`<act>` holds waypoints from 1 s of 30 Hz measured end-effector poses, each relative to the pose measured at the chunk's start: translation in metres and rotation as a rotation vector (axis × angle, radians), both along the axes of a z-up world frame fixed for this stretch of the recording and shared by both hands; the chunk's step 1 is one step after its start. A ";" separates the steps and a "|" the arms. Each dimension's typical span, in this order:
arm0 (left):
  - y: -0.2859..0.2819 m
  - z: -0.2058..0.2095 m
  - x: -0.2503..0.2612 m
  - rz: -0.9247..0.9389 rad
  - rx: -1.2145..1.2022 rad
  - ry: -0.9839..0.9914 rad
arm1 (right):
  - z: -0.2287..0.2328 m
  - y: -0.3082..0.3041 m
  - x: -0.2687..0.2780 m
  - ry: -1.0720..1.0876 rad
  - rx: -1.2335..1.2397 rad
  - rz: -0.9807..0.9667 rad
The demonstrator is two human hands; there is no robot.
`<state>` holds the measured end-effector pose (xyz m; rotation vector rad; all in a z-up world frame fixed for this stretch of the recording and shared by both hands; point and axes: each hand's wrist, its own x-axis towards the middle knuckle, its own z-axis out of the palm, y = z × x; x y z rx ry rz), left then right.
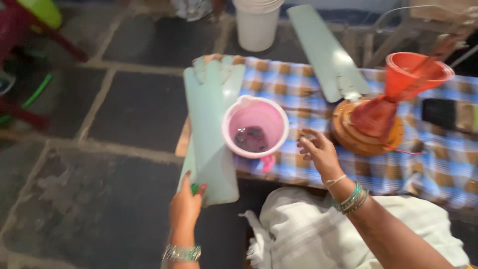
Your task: The person cleans the fan blades with a brush, then uses a screwdriver to remove and reattach fan blades to the motor housing. The person handles the fan blades, brush, and screwdriver throughout the process.
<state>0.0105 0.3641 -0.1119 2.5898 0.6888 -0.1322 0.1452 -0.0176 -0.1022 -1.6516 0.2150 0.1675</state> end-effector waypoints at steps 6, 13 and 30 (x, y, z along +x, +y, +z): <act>-0.013 0.052 -0.018 0.120 -0.246 -0.229 | -0.004 -0.102 -0.017 -0.503 -0.287 -0.362; -0.071 0.120 -0.010 0.177 -0.812 -0.198 | -0.004 -0.184 0.057 -0.529 -0.685 -0.546; -0.329 0.024 0.180 -0.133 -1.193 0.106 | 0.043 -0.218 0.056 -0.488 -0.086 -0.214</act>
